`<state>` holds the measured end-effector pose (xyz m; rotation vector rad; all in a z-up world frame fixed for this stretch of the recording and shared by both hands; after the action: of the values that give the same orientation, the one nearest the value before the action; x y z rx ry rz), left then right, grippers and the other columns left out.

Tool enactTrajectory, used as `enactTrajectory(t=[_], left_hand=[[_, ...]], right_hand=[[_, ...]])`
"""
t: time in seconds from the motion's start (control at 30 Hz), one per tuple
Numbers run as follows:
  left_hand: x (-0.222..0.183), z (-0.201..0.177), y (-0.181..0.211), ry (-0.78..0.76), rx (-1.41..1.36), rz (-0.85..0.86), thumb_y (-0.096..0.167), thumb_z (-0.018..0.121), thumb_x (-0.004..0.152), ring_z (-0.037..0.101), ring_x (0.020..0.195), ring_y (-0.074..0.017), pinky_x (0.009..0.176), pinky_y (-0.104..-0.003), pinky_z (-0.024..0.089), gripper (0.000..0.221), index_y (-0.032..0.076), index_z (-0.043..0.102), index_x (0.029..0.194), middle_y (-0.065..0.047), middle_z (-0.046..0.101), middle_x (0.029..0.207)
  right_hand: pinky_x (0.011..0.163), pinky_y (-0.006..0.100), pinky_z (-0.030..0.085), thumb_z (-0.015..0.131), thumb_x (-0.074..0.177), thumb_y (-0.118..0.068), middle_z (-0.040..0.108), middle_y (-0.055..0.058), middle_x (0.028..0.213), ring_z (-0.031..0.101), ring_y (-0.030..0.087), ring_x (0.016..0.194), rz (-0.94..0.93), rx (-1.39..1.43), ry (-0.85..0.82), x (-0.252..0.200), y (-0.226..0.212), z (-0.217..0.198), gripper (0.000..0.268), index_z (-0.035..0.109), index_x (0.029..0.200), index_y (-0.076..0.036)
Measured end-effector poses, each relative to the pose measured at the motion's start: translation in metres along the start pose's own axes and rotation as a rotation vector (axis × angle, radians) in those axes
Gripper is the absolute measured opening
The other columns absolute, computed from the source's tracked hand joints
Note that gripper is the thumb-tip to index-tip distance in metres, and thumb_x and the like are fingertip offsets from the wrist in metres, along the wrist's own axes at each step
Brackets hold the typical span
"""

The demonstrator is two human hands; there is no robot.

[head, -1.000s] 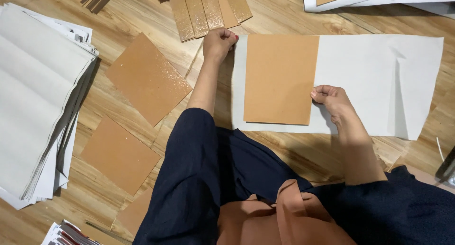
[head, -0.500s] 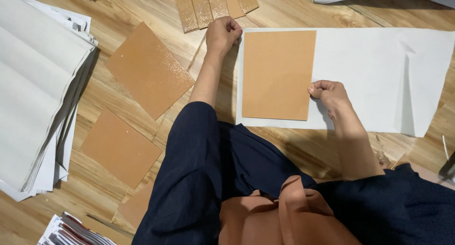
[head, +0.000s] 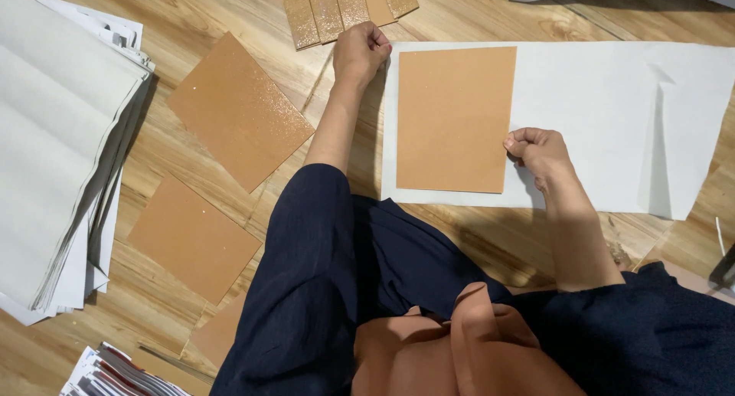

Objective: Applying glue to cardboard pieces using a roller and then sticking them onto paper sheets.

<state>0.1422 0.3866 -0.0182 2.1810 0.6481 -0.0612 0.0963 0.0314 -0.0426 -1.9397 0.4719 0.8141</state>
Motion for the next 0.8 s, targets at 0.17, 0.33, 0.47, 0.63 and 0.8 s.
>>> enactTrajectory(t=[0.17, 0.33, 0.47, 0.63, 0.8], left_hand=[[-0.005, -0.003, -0.002, 0.044, -0.025, -0.050, 0.012, 0.069, 0.069, 0.057, 0.050, -0.0051, 0.052, -0.025, 0.044, 0.015, 0.021, 0.058, 0.062, 0.007, 0.063, 0.053], [-0.020, -0.013, 0.005, 0.173, -0.038, 0.116, 0.010, 0.069, 0.071, 0.056, 0.066, -0.0161, 0.059, -0.033, 0.044, 0.026, 0.013, 0.052, 0.090, 0.000, 0.058, 0.067], [-0.059, -0.016, 0.018, 0.141, 0.022, 0.217, 0.002, 0.064, 0.075, 0.060, 0.091, -0.0213, 0.082, -0.036, 0.052, 0.036, 0.009, 0.050, 0.108, -0.009, 0.054, 0.103], [-0.116, -0.014, 0.019, -0.179, 0.145, 0.350, 0.006, 0.072, 0.069, 0.055, 0.089, -0.0295, 0.077, -0.041, 0.045, 0.053, 0.009, 0.050, 0.117, -0.011, 0.048, 0.112], [-0.140, -0.010, 0.023, -0.342, 0.387, 0.321, 0.025, 0.083, 0.063, 0.041, 0.112, -0.0288, 0.089, -0.038, 0.038, 0.082, 0.016, 0.041, 0.133, -0.008, 0.036, 0.130]], right_hand=[[0.051, 0.022, 0.032, 0.061, 0.079, -0.009, 0.050, -0.002, 0.059, 0.039, 0.010, 0.053, 0.029, -0.021, 0.029, -0.006, -0.004, 0.000, 0.010, 0.060, 0.069, -0.012], [0.043, 0.024, 0.022, 0.059, 0.081, -0.012, 0.051, -0.002, 0.061, 0.041, 0.009, 0.049, 0.056, -0.087, 0.050, -0.011, -0.009, 0.000, 0.012, 0.059, 0.069, -0.013], [0.047, 0.027, 0.021, 0.057, 0.082, -0.014, 0.052, -0.003, 0.060, 0.046, 0.006, 0.053, 0.093, -0.123, 0.050, -0.021, -0.016, 0.000, 0.011, 0.059, 0.071, -0.015], [0.052, 0.022, 0.037, 0.059, 0.082, -0.010, 0.056, 0.004, 0.063, 0.055, 0.012, 0.056, -0.087, -0.101, 0.042, -0.004, -0.005, 0.001, 0.007, 0.062, 0.077, -0.006], [0.059, 0.024, 0.045, 0.059, 0.082, -0.005, 0.057, 0.012, 0.063, 0.060, 0.018, 0.057, -0.254, -0.117, 0.028, 0.012, 0.000, 0.003, 0.007, 0.063, 0.082, 0.000]])
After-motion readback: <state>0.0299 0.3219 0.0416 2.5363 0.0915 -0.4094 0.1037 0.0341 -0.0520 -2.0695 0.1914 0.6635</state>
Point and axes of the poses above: each hand's wrist, its own x-axis towards the middle knuckle, its own z-axis out of the palm, y = z × x, the point moved 8 cm from there along x, towards the middle knuckle
